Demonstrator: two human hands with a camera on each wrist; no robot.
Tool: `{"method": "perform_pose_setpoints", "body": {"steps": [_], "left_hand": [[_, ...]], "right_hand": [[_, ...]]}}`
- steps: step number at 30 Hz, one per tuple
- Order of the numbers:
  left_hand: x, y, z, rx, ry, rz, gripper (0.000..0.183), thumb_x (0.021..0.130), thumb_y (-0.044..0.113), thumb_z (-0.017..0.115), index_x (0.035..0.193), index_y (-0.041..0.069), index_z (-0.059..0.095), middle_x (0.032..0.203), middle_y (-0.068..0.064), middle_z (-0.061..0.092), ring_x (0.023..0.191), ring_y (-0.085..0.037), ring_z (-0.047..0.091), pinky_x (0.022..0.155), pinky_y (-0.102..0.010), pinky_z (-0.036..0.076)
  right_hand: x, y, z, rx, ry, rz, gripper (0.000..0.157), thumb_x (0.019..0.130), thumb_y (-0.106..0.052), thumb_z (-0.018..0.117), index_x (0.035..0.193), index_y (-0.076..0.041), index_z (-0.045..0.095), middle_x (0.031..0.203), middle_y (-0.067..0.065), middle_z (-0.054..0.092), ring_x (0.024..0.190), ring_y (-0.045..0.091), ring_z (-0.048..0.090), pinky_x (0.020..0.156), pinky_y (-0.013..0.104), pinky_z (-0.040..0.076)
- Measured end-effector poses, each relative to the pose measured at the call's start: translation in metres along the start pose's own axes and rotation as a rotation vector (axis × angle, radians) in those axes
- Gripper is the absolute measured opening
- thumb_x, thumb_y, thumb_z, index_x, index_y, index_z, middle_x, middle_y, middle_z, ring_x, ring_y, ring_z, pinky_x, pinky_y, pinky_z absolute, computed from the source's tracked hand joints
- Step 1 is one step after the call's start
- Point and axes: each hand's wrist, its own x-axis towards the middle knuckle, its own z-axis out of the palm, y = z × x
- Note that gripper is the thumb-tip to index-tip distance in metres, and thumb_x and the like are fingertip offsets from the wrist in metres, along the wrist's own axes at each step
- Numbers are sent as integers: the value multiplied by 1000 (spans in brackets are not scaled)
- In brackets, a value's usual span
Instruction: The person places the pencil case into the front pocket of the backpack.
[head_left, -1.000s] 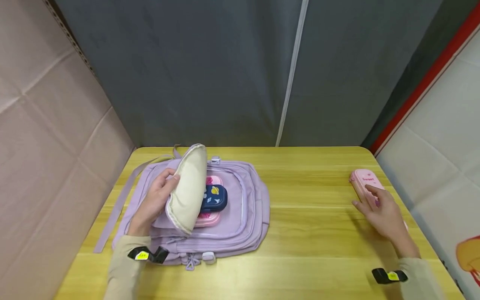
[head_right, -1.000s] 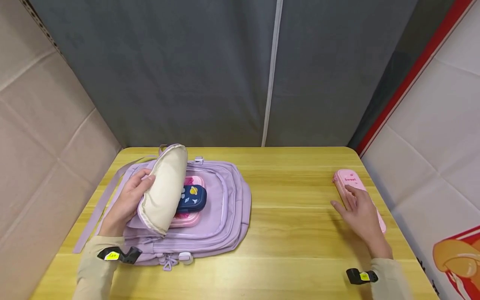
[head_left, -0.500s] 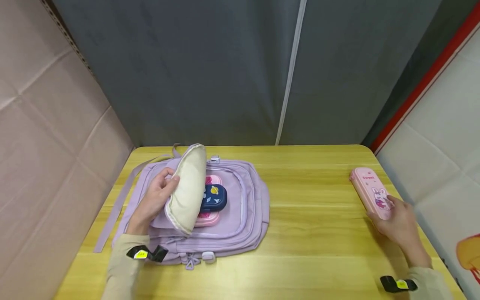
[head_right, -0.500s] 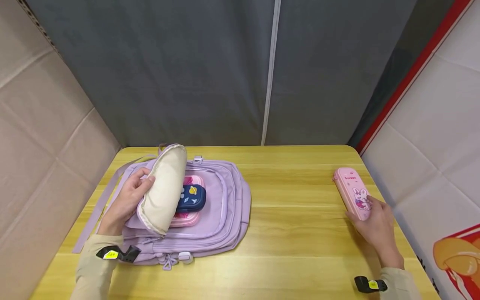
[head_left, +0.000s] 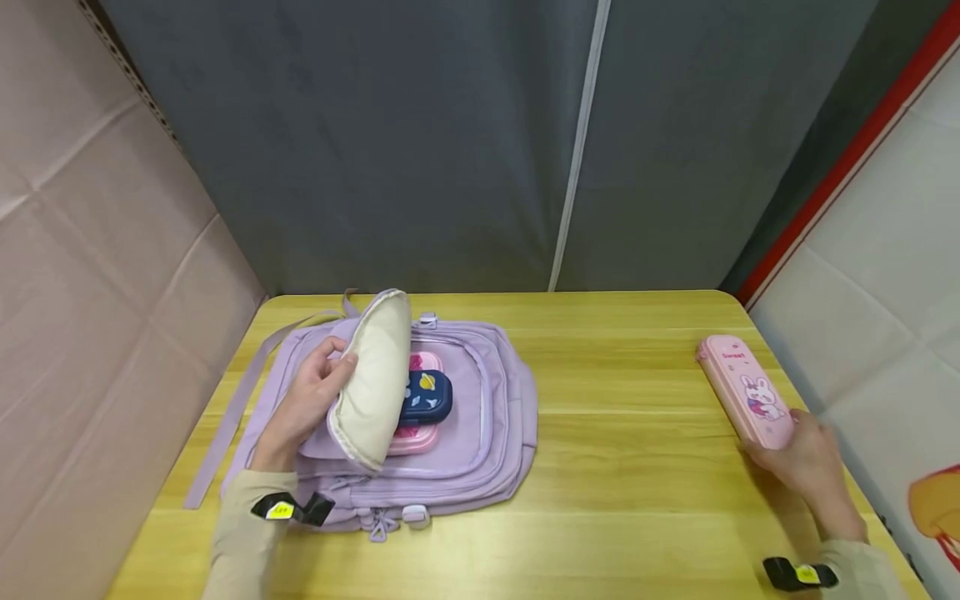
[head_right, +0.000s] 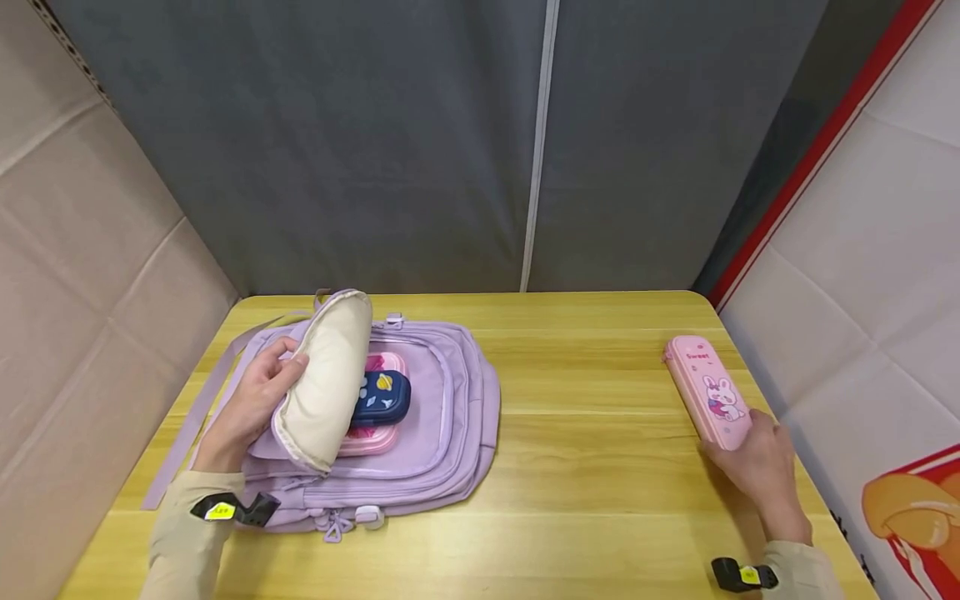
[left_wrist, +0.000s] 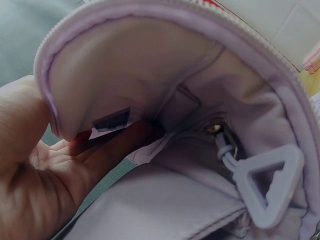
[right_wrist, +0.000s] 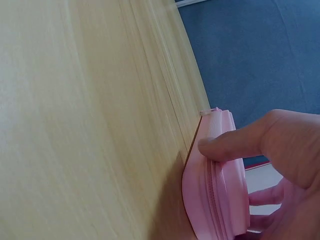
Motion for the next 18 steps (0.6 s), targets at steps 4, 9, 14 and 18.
{"method": "perform_pose_setpoints", "body": {"steps": [4,9,14,18], "left_hand": [[0,0,0,7,1,0,6,105,7,47,103,12,47,67,7,63,55,-5,59,48,-21,48],[0,0,0,8,7,-2,5,105,4,45,105,10,46,67,6,63,54,-5,59,48,-22,48],[-1,-1,1,10,16,-6,4,105,5,45,106,7,47,67,6,62,54,-6,58,48,-22,48],[-1,-1,1,15,24,-15,12,105,3,44,105,14,47,67,7,62,54,-5,58,48,-22,48]], "right_hand": [[0,5,-3,-28,-57,22,100,82,-33,81,131,34,26,115,49,40,99,54,45,83,62,44],[2,9,-3,-37,-101,66,103,80,-43,82,127,34,31,112,50,46,91,49,55,73,54,51],[1,9,-1,-1,-48,106,106,82,-55,77,133,29,35,121,48,49,95,48,57,66,37,45],[-1,6,1,15,7,141,107,83,-61,74,136,24,36,125,45,49,99,50,55,68,41,44]]}}
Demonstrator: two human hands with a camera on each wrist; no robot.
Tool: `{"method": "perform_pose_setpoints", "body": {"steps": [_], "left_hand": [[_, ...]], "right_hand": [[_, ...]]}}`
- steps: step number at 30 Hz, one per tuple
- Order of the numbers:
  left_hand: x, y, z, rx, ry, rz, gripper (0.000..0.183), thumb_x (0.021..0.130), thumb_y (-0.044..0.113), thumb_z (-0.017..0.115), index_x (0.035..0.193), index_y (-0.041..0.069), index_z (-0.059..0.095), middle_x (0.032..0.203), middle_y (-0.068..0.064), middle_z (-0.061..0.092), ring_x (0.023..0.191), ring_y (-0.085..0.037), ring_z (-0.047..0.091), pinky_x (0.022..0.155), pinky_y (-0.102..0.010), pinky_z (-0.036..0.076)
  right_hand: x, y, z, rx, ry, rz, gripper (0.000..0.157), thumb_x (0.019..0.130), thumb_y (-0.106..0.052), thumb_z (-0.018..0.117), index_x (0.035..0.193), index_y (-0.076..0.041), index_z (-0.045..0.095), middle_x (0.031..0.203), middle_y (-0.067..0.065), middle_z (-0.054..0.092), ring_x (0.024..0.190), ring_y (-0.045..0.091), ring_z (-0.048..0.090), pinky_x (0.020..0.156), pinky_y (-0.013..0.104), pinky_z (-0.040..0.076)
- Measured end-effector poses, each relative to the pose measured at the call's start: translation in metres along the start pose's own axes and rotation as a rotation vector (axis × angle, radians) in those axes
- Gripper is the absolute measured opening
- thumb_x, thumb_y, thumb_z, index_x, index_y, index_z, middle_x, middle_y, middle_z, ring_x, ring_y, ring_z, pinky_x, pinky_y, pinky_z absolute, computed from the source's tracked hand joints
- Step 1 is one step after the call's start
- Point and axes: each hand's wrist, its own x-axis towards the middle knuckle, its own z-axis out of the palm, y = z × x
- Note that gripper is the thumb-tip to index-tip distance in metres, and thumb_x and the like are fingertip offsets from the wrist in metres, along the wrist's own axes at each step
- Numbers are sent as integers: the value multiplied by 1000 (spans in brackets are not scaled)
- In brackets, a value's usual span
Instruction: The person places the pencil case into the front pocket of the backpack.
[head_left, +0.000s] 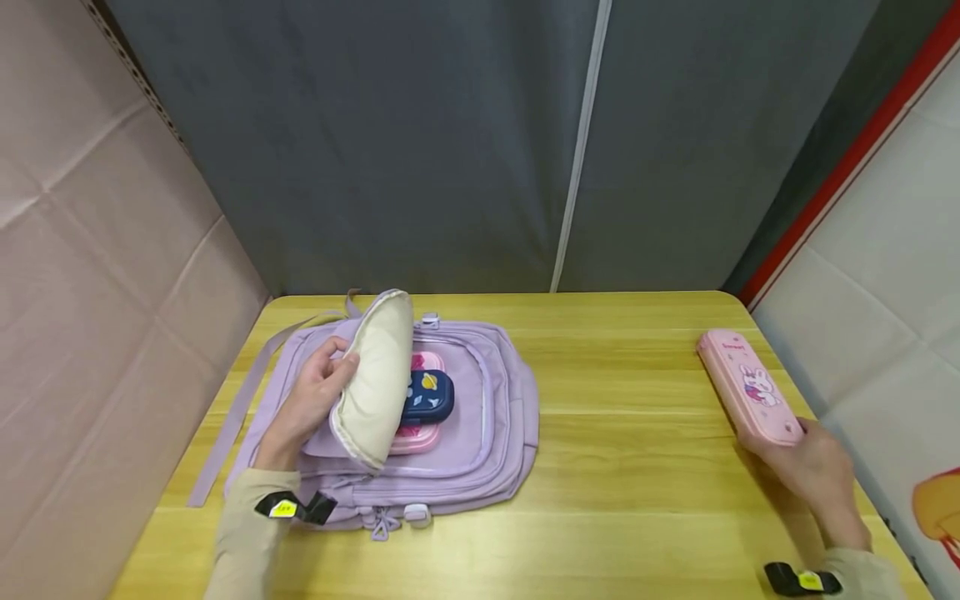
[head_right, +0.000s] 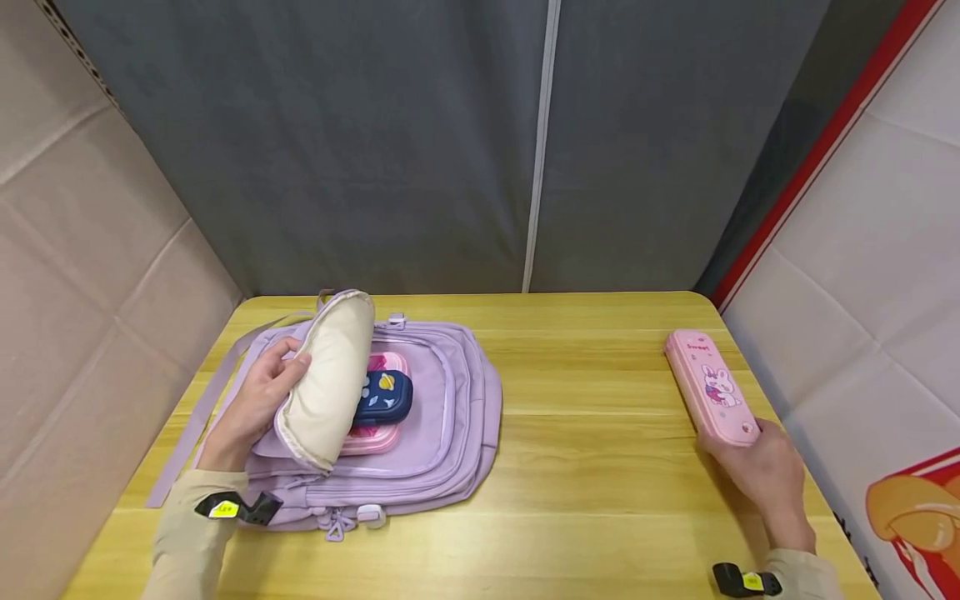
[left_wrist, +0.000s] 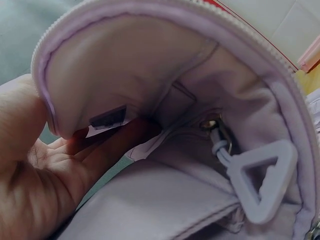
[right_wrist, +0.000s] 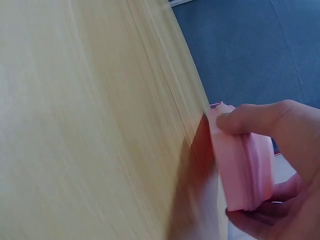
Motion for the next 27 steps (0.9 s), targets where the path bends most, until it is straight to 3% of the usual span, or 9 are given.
{"method": "perform_pose_setpoints", "body": {"steps": [9,16,20,23,27], "left_hand": [[-1,2,2,13,11,-9,8,105,5,44,104,12,48,66,7,62,54,-5,58,49,-22,49],[-2,1,2,20,23,-14,8,105,4,44,105,11,49,67,6,61,55,-5,59,49,-22,49],[-2,1,2,11,25,-22,8,106,6,44,103,12,49,67,6,62,55,-6,59,49,-23,50],[-2,1,1,7,24,-25,6,106,9,47,102,12,49,67,7,61,56,-5,59,49,-22,50],[-1,0,0,-6,12,-20,5,106,11,48,101,12,49,67,7,62,56,-5,60,49,-22,50]], "right_hand": [[-1,-3,4,99,116,47,105,83,-55,76,144,20,34,135,45,45,114,55,50,91,61,42],[-4,-7,6,159,169,74,102,86,-54,73,148,16,32,139,43,45,120,53,47,98,63,39],[-5,-12,6,164,210,46,96,86,-51,75,146,14,37,137,41,49,120,52,49,94,58,39],[-6,-16,8,179,232,-1,91,85,-48,78,145,11,43,134,38,53,112,46,54,83,40,41],[-7,-24,13,260,254,-77,85,81,-41,84,144,4,49,129,28,59,93,8,53,70,16,34]]}}
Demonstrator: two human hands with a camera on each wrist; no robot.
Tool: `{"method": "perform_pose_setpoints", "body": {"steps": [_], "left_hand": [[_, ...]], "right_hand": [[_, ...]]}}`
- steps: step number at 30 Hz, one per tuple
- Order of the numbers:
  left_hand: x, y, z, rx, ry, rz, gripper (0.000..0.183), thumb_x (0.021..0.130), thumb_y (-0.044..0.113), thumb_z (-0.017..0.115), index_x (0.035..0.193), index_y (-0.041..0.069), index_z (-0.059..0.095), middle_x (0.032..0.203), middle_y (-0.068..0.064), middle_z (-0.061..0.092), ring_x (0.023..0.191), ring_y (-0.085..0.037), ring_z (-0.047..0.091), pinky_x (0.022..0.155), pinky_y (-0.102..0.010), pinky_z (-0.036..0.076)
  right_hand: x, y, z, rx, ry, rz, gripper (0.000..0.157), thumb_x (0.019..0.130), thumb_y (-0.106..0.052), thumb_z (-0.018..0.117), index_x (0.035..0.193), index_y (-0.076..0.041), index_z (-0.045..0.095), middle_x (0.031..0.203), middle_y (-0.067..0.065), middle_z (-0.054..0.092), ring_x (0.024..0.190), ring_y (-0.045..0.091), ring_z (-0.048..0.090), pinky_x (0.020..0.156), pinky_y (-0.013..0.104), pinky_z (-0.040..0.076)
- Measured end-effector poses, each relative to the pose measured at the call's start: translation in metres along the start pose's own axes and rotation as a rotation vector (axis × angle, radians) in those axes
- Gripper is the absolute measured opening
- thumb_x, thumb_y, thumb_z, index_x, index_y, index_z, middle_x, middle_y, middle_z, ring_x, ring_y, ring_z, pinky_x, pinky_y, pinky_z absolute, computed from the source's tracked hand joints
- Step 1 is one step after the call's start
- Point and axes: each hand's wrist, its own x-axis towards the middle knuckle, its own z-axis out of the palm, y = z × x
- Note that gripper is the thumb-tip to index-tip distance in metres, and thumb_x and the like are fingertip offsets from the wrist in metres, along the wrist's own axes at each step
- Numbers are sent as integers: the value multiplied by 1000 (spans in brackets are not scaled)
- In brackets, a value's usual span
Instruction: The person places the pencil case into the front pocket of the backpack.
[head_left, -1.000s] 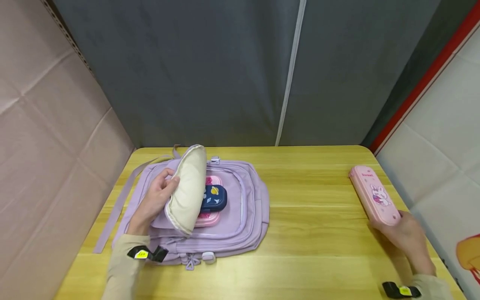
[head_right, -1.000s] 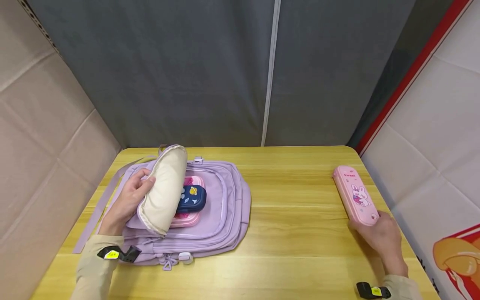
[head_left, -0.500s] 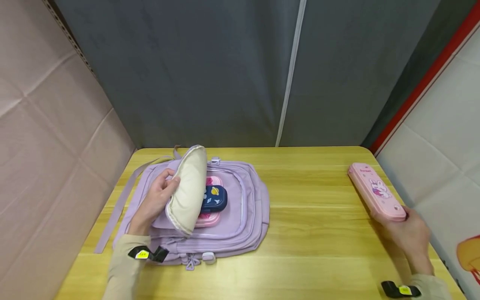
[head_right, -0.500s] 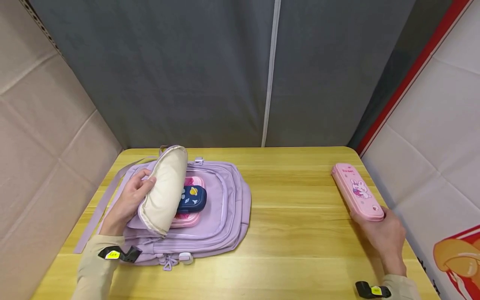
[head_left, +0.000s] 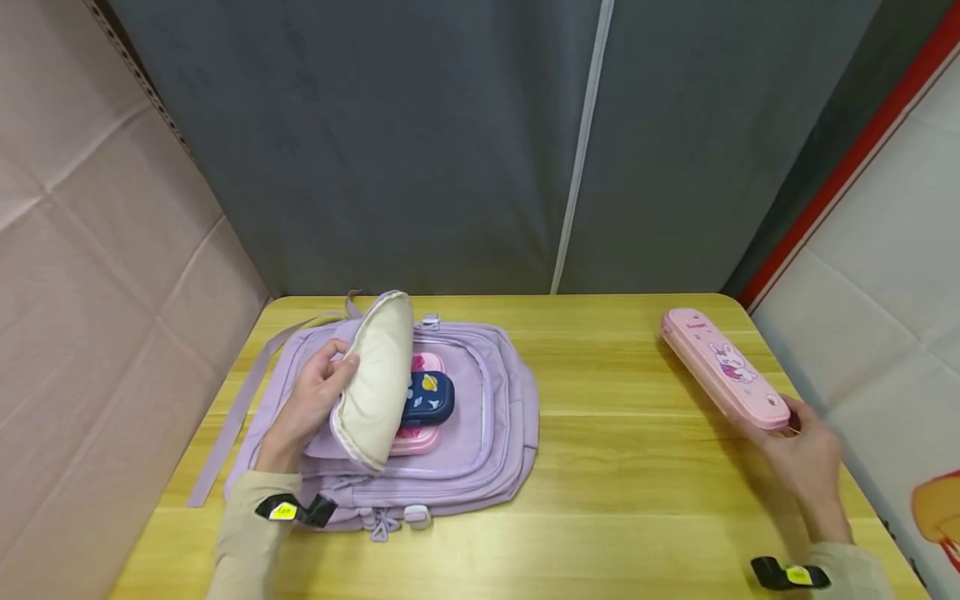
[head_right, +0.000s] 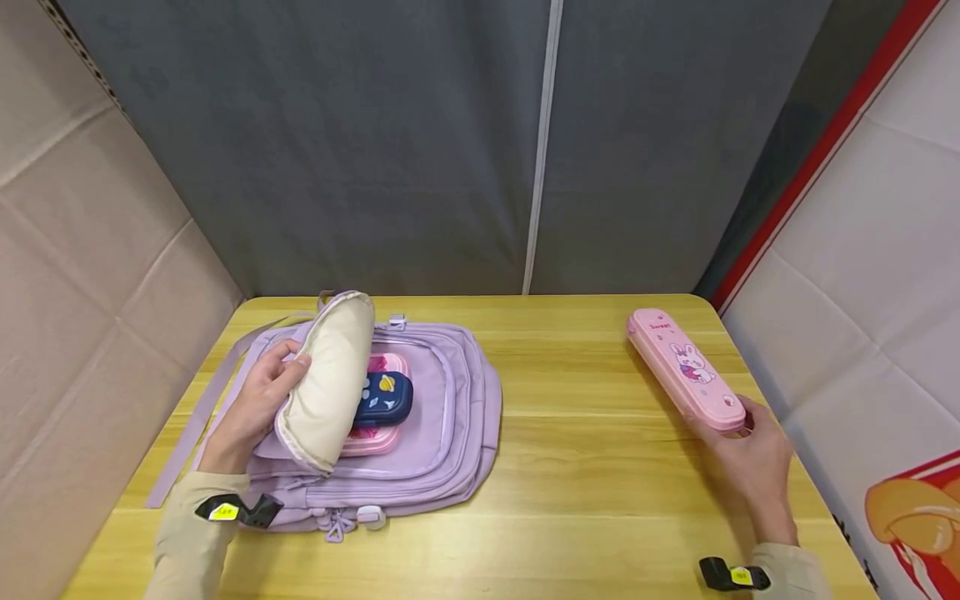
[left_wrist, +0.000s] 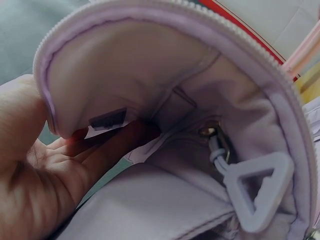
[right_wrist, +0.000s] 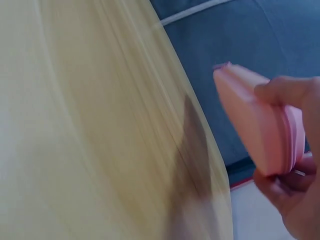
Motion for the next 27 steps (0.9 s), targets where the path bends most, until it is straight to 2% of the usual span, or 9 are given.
{"method": "perform_pose_setpoints", "body": {"steps": [3,6,14,20,27], "left_hand": [[-1,-1,0,-10,-6,5,5,106,11,47,102,12,49,67,8,62,55,-4,60,49,-22,50],[-1,-1,-1,-11,-8,11,5,106,11,47,102,12,49,67,8,61,55,-4,60,48,-21,50],[0,0,0,-14,-4,18,6,106,10,47,103,5,48,65,8,59,54,-4,58,48,-21,48],[0,0,1,-7,-4,17,5,106,9,46,102,7,48,65,8,59,55,-4,58,48,-21,48],[0,0,1,6,-4,3,6,106,11,46,101,12,48,66,9,59,55,-3,58,49,-21,49]], "right_hand": [[0,-7,5,66,0,-57,80,80,-36,87,142,0,52,122,14,60,85,-12,41,70,7,34],[1,-13,9,94,-23,-116,77,81,-33,87,141,-1,53,119,6,58,88,-17,41,72,2,35],[-3,-29,18,135,-100,-216,75,83,-29,85,141,2,51,129,21,55,96,-17,41,79,-4,35],[-4,-43,26,191,-138,-321,75,82,-22,86,142,3,49,133,23,56,103,-17,40,86,-5,33],[-5,-62,39,219,-195,-375,72,83,-24,85,142,-1,50,134,19,56,108,-14,42,90,-4,33]]}}
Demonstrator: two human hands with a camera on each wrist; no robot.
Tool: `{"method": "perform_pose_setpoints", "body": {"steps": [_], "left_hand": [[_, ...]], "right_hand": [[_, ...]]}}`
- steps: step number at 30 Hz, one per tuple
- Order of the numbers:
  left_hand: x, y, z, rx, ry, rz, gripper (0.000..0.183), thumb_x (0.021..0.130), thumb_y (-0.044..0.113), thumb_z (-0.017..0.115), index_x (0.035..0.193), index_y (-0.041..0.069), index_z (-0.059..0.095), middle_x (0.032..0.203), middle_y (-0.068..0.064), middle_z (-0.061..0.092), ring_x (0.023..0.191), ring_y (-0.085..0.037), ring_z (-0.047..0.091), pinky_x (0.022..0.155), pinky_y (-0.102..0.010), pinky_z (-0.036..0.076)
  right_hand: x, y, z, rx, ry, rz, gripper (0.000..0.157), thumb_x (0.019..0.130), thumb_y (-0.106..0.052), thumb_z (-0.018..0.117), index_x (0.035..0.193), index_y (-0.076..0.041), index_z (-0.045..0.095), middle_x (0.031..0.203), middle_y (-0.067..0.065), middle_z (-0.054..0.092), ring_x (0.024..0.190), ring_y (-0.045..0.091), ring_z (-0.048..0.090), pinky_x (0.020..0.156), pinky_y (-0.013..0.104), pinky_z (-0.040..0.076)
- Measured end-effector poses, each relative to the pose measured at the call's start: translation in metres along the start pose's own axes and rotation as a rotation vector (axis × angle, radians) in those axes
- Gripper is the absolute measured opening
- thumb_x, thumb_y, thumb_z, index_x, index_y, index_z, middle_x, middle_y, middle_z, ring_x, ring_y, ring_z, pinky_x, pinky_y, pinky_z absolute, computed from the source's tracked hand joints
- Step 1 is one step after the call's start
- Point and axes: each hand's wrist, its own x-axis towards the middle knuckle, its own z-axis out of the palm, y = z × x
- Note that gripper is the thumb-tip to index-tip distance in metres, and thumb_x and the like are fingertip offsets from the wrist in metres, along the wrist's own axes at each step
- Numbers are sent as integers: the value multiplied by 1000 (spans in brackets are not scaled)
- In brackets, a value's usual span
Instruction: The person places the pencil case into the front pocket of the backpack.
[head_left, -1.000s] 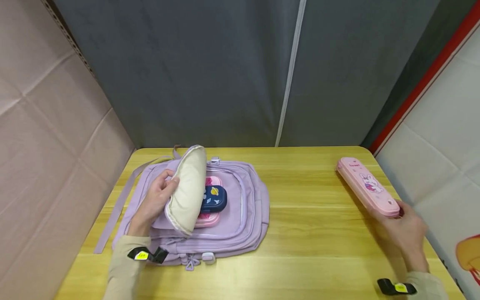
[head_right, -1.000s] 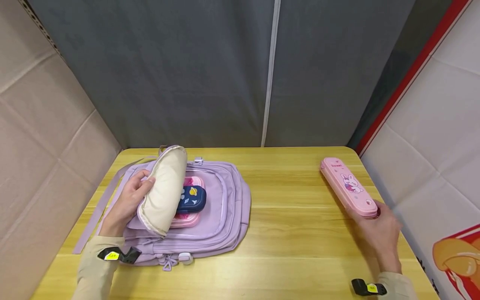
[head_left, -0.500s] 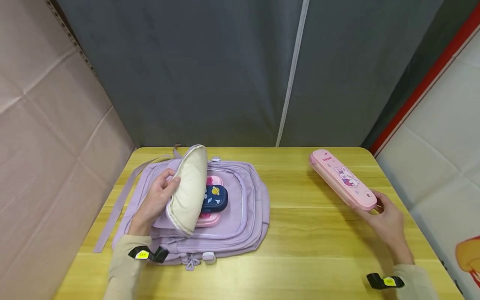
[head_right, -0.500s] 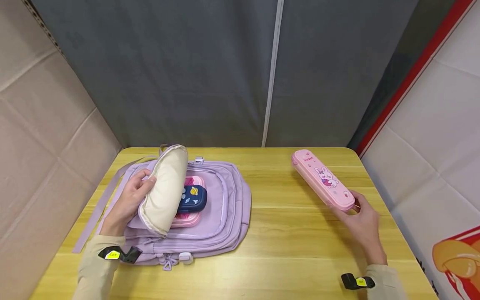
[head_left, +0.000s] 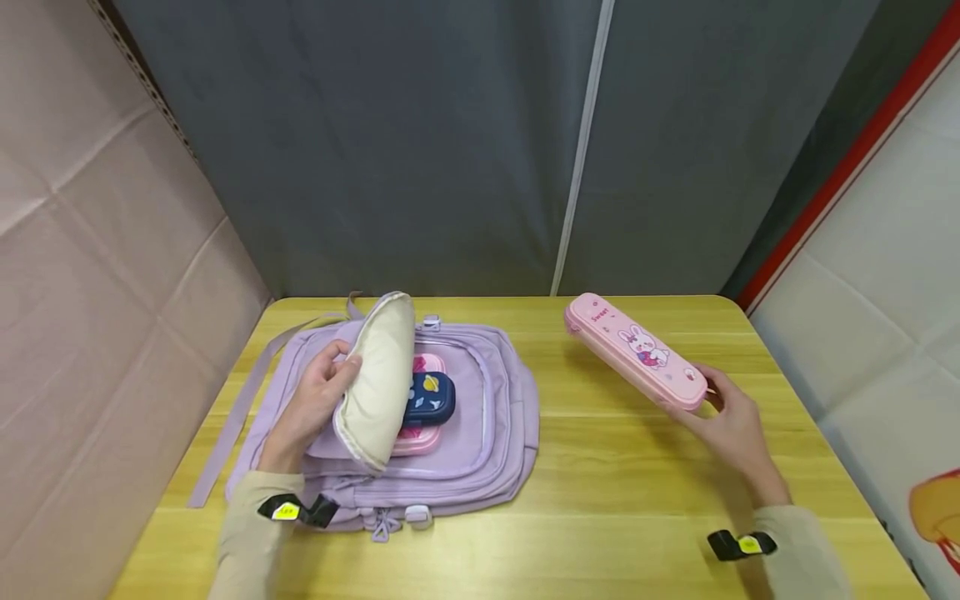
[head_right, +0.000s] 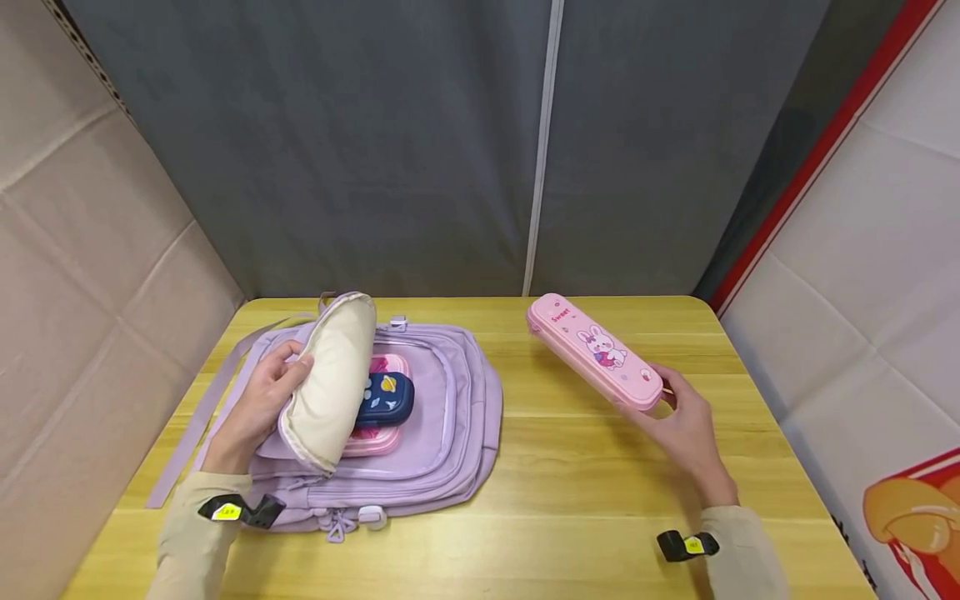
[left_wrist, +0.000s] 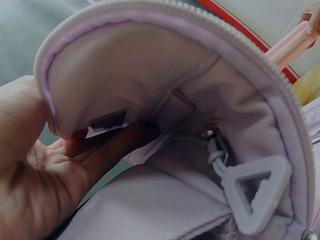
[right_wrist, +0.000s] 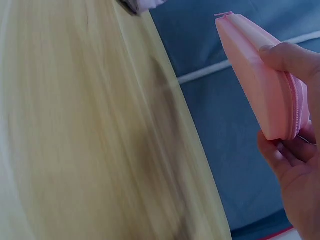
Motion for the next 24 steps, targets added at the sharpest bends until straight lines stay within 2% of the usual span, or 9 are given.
{"method": "perform_pose_setpoints", "body": {"steps": [5,15,24], "left_hand": [[0,0,0,-1,0,-3,7,107,11,46,101,15,48,65,8,60,55,-4,58,49,-21,49],[-1,1,1,-7,3,1,5,106,12,48,101,13,47,65,8,60,55,-3,58,49,-20,48],[-2,2,5,-12,31,-1,6,104,6,46,105,12,47,64,7,59,53,-4,57,48,-21,47]], "right_hand": [[7,-10,9,42,-32,-25,71,82,-22,86,141,-3,51,134,16,57,110,-10,46,93,-2,35],[24,-32,31,96,-161,-64,73,83,-25,86,144,-7,50,140,14,56,115,-5,46,96,-2,33],[39,-46,54,118,-265,-76,77,83,-29,85,147,-10,47,146,12,53,129,25,50,99,2,33]]}}
